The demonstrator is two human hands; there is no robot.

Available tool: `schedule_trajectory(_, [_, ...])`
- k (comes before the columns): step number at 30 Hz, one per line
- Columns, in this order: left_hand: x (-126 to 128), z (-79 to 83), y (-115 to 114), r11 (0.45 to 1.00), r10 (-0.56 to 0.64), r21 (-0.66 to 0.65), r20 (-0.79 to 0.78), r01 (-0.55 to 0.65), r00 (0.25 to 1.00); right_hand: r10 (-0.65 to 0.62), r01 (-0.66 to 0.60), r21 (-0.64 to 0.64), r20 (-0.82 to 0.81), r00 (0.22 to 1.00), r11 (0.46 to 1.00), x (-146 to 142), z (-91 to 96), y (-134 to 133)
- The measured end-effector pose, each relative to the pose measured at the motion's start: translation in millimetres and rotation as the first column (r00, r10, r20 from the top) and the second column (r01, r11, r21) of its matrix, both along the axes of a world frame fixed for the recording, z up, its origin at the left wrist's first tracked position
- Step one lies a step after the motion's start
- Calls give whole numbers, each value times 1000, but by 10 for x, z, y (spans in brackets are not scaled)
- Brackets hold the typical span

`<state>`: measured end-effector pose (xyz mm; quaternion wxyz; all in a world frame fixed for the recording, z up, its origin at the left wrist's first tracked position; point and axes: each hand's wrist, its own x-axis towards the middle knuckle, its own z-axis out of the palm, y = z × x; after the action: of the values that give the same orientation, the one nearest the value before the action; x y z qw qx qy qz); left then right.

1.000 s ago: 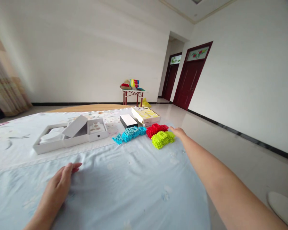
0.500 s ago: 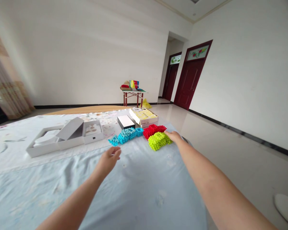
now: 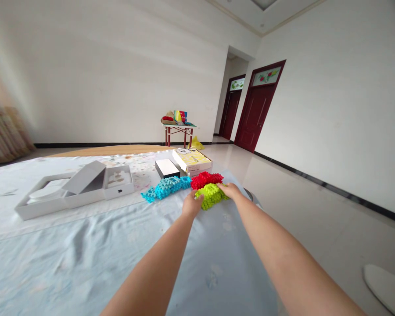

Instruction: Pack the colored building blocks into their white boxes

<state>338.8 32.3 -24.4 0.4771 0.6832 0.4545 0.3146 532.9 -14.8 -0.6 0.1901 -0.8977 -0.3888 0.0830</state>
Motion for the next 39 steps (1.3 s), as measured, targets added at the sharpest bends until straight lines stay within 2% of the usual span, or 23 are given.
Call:
schedule_trajectory(4, [-147,-26,3,1000,11,-17,8,-11,1000,49,-49,34,-11,999,998,-143,12,-34])
schedule_trajectory(7, [-365,3,-21,999,24,-35,2,-24,1000,97,-95,65,-17,995,993,-322,3,-43])
schedule_trajectory(13, [-1047,174,-119,994,55,-94,-19,-56,998,167,-165,106,-14,986,981,-852,-32,4])
schedule_trajectory(19, [-1757,315,-199,979,135,-151,-20,-137,991,315,-310,143,-20,949,940,-1478,-29,54])
schedule_trajectory(25, [-2182,349,-239,964,211,-166,-10,-210,977,404,-400,128,-11,915,908,-1916,21,14])
schedule_trajectory(29, [-2264,301,-223,964,214,-158,-23,-215,977,414,-410,128,-1,910,903,-2003,11,-15])
schedule_trajectory(33, [-2277,226,-193,979,172,-98,-47,-176,984,406,-395,173,-28,914,902,-1951,-15,-30])
schedule_trajectory(37, [-2329,200,-135,988,149,-26,-83,-152,985,380,-346,267,-89,921,899,-1823,-65,-33])
schedule_trajectory(39, [-2385,219,-100,990,137,-17,-88,-139,987,338,-278,320,-150,929,906,-1755,-121,-32])
